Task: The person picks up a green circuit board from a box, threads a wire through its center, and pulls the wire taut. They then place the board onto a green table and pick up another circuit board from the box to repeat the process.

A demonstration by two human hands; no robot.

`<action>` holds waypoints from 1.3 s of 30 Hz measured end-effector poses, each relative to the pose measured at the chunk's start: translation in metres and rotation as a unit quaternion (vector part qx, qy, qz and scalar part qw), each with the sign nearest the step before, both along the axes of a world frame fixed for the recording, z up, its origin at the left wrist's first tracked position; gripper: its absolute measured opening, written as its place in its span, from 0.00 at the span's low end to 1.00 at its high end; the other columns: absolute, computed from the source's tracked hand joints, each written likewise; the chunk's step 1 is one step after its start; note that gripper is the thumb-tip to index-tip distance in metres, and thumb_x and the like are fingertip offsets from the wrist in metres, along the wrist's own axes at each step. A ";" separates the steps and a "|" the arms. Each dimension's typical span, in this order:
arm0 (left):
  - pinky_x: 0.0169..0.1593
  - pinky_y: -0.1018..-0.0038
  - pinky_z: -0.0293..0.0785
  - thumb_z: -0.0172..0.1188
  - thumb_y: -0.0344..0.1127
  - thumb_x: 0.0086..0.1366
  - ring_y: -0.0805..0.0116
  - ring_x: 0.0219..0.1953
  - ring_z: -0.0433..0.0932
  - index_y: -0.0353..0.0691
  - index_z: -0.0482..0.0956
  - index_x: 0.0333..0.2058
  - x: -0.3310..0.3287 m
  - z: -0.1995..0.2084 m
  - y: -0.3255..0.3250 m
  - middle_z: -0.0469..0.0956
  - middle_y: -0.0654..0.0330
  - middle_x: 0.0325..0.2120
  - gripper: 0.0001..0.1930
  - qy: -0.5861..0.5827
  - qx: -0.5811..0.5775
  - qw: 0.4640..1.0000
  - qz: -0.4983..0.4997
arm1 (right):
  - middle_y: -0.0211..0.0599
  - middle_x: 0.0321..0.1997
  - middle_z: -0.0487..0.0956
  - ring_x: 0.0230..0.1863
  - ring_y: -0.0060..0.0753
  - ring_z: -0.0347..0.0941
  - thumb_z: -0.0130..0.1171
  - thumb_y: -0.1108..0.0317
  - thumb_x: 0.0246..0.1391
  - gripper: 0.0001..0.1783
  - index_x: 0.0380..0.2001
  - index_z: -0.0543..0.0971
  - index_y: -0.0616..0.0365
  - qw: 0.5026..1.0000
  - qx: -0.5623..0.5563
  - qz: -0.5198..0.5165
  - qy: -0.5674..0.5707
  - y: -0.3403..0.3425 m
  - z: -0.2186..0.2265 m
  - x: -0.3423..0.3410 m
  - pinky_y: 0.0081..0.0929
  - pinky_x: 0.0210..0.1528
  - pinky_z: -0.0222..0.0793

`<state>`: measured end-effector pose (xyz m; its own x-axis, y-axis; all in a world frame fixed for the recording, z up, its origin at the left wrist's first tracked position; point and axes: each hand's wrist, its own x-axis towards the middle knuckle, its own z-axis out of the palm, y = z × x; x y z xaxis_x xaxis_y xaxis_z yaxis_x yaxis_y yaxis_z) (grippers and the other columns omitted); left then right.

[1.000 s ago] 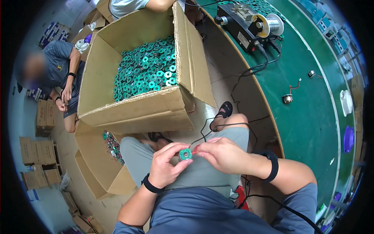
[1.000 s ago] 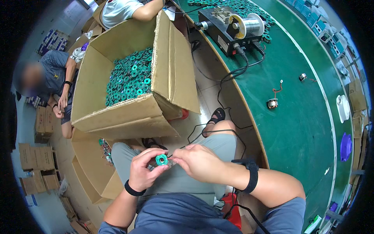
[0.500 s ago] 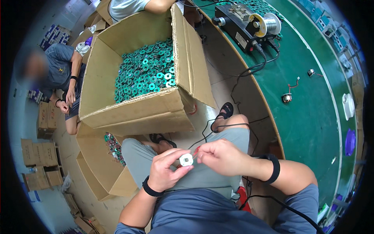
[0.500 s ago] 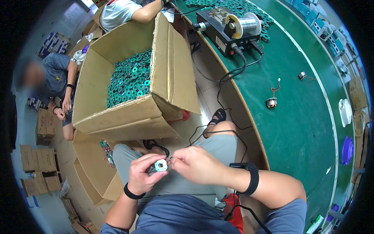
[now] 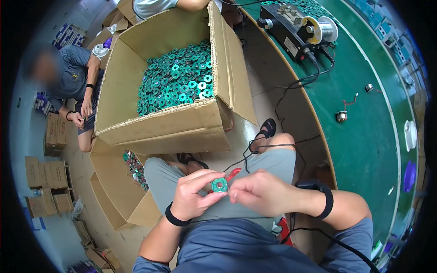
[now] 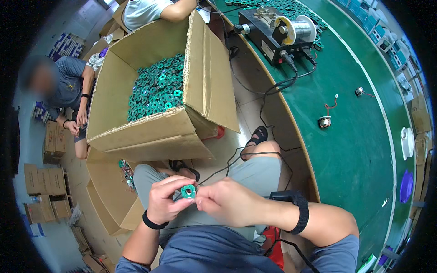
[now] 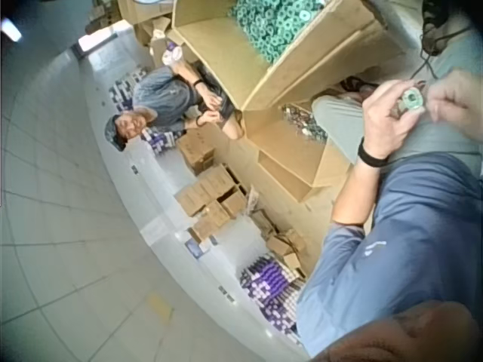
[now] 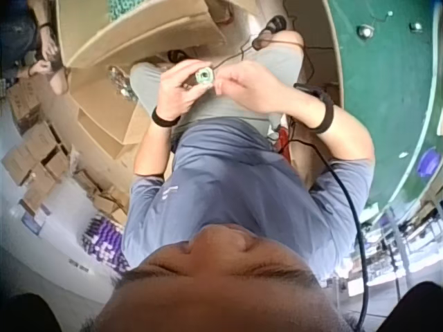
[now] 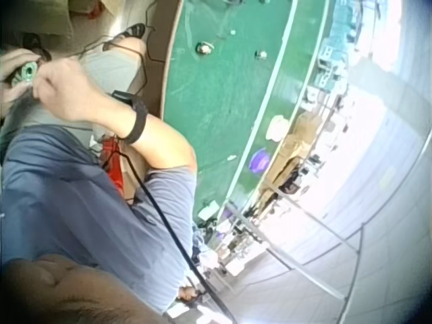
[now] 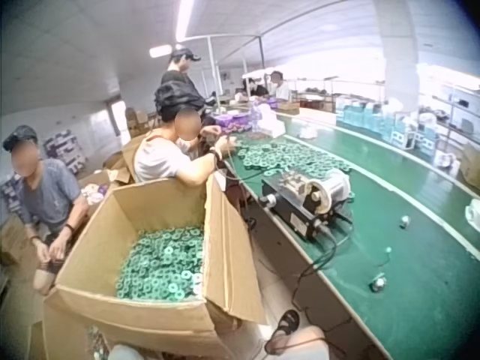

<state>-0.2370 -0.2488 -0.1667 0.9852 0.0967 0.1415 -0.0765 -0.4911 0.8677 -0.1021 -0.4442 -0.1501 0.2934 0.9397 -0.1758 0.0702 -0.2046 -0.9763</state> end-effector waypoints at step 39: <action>0.41 0.70 0.77 0.70 0.32 0.60 0.59 0.36 0.81 0.33 0.80 0.49 -0.006 -0.005 -0.007 0.81 0.53 0.38 0.20 -0.027 -0.076 0.997 -0.001 | 0.27 0.25 0.81 0.28 0.16 0.73 0.51 0.71 0.64 0.13 0.32 0.84 0.60 0.995 -0.044 -0.061 0.070 0.003 -0.017 0.003 0.21 0.34 0.71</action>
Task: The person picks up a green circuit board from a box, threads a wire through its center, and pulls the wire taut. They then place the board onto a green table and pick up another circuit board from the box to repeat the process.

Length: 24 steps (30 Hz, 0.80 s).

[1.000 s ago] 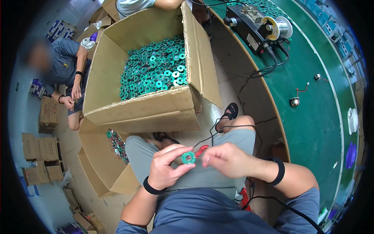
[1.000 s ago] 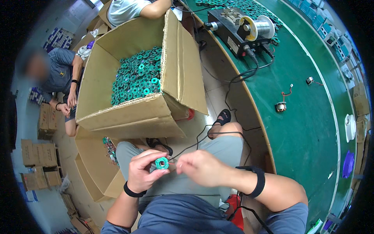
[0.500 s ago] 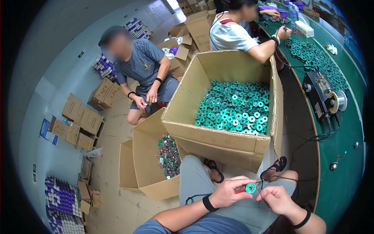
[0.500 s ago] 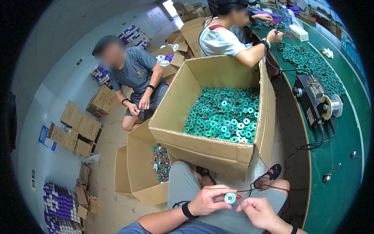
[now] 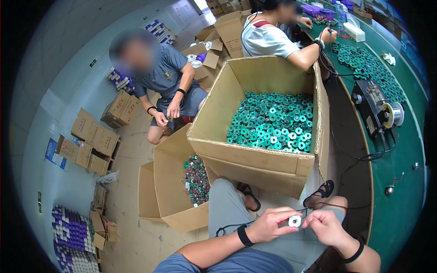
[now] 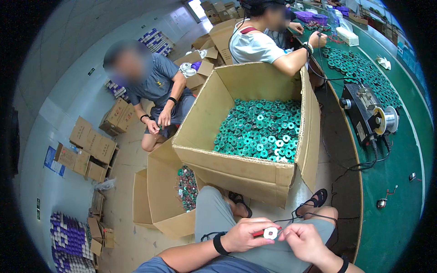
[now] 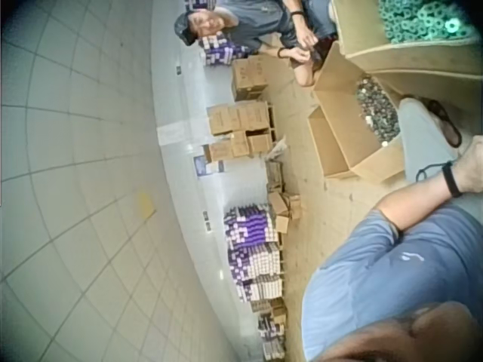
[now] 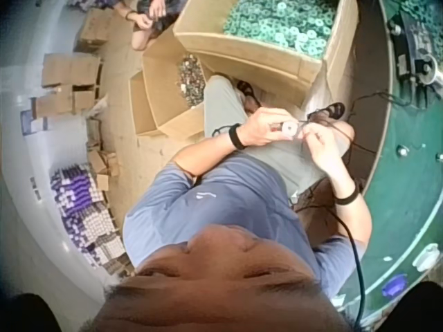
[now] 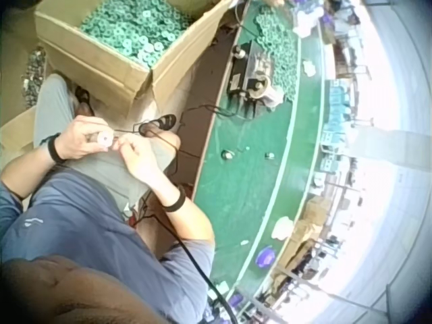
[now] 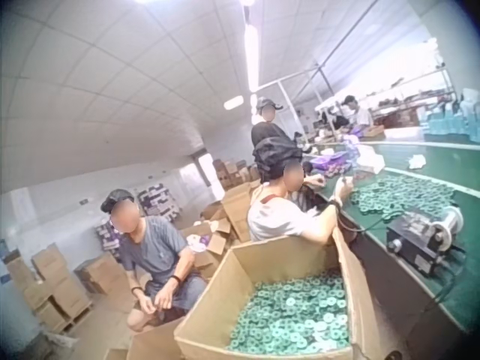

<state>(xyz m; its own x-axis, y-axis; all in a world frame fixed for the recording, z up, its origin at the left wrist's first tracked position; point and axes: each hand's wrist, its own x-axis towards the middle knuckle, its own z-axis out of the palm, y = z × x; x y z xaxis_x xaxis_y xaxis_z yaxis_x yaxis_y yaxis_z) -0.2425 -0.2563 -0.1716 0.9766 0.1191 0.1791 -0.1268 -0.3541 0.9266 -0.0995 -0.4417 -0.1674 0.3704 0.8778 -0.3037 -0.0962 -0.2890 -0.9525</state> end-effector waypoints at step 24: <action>0.68 0.59 0.65 0.31 0.64 0.76 0.58 0.64 0.70 0.33 0.63 0.67 -0.019 -0.036 0.034 0.69 0.49 0.64 0.40 0.152 -0.569 0.806 0.056 | 0.30 0.23 0.78 0.27 0.21 0.72 0.53 0.65 0.67 0.12 0.34 0.83 0.56 0.993 0.001 0.121 -0.011 0.004 0.012 0.006 0.24 0.34 0.69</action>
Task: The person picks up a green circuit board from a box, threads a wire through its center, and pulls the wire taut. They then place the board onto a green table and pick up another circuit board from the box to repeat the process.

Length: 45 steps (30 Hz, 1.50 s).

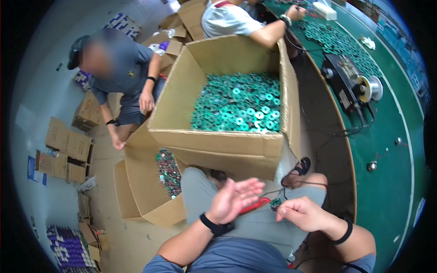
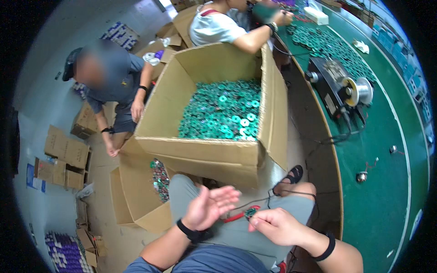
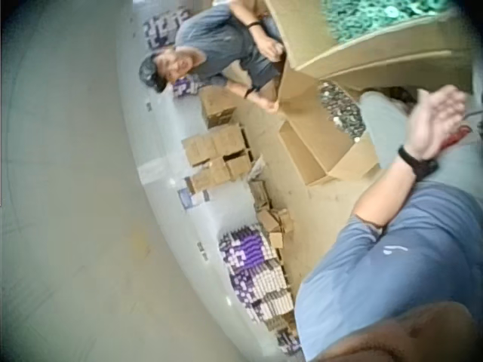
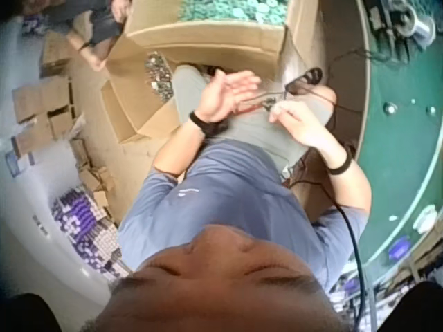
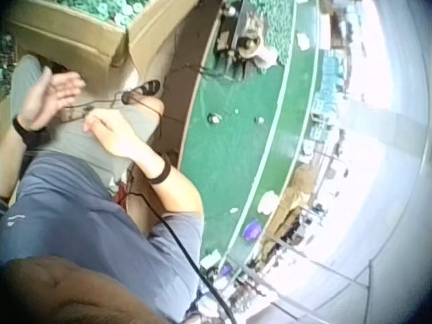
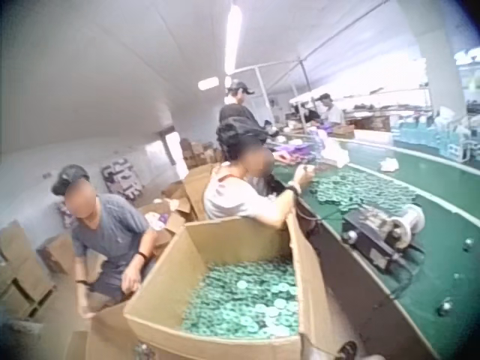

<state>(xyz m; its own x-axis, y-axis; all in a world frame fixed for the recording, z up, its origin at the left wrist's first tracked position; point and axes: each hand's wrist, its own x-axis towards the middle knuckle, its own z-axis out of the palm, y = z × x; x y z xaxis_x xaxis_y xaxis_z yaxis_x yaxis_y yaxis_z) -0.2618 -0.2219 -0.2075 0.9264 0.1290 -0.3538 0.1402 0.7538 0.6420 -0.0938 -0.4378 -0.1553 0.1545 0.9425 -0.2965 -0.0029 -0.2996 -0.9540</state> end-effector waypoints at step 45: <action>0.54 0.76 0.78 0.65 0.17 0.62 0.75 0.50 0.79 0.31 0.75 0.58 0.002 0.009 -0.026 0.79 0.58 0.50 0.24 0.031 0.168 0.978 -0.118 | 0.41 0.28 0.82 0.28 0.40 0.79 0.51 0.68 0.62 0.10 0.33 0.82 0.58 0.998 0.010 -0.013 -0.056 -0.002 -0.005 0.002 0.35 0.32 0.72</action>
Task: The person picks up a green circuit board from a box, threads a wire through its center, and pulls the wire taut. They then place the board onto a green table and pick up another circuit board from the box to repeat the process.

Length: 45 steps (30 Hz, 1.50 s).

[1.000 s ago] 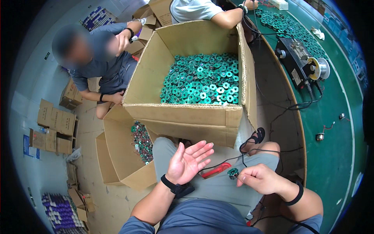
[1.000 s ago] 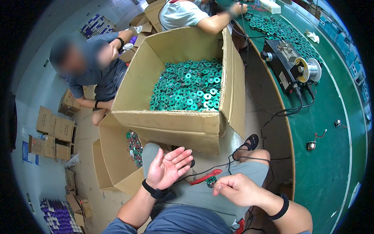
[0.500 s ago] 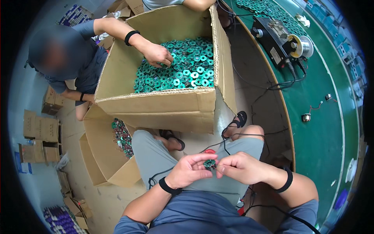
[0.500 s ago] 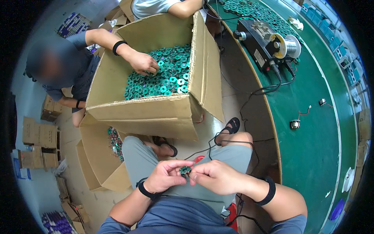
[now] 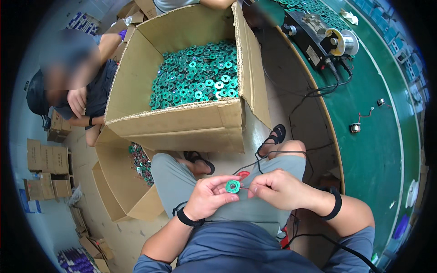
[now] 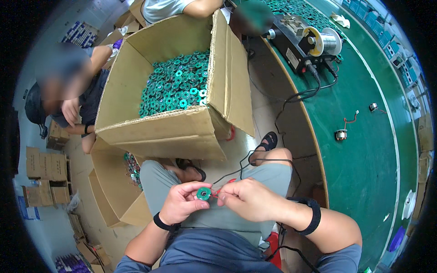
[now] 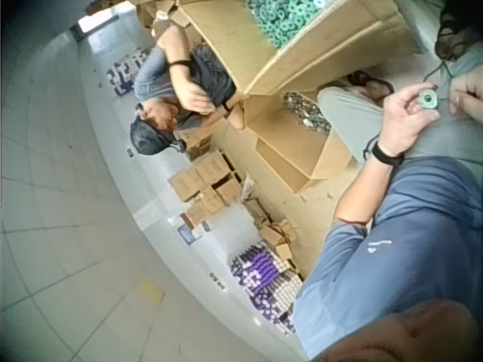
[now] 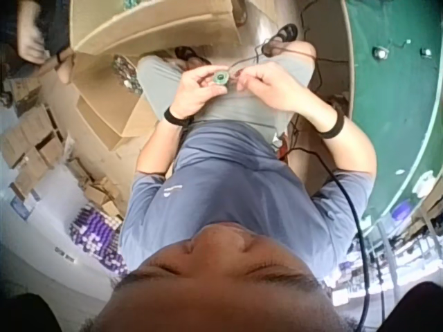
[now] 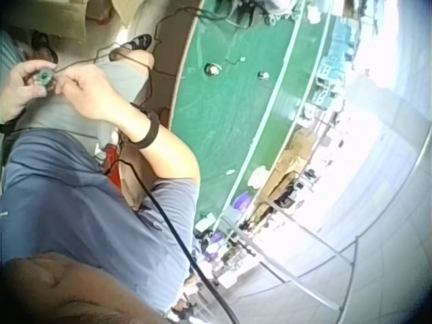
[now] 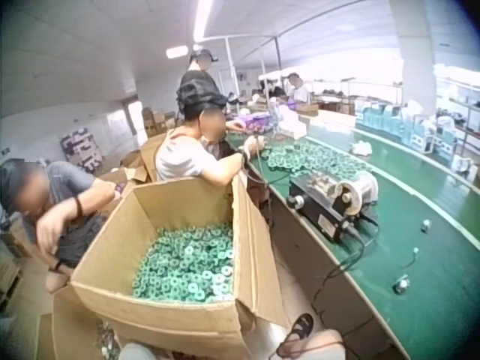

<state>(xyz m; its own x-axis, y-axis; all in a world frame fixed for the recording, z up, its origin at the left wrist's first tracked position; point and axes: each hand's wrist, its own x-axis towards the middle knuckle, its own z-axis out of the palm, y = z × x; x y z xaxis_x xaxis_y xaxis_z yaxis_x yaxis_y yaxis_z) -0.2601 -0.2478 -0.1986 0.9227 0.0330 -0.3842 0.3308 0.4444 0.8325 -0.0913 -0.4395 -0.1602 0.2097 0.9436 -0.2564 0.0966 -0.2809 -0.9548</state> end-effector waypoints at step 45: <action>0.36 0.77 0.77 0.74 0.27 0.52 0.70 0.36 0.82 0.35 0.83 0.45 0.004 0.010 -0.022 0.84 0.57 0.38 0.20 -0.155 0.405 0.900 0.045 | 0.46 0.26 0.79 0.29 0.52 0.78 0.51 0.73 0.59 0.07 0.35 0.80 0.60 0.990 0.071 -0.036 -0.114 -0.005 0.002 -0.005 0.41 0.34 0.74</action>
<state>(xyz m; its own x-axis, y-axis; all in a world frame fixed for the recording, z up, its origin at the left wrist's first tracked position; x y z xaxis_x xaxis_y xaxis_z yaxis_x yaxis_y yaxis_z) -0.2564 -0.2697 -0.1890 0.9608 0.2667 0.0760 0.0189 -0.3364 0.9415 -0.0959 -0.4440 -0.1578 0.3142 0.9474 -0.0608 0.2993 -0.1596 -0.9407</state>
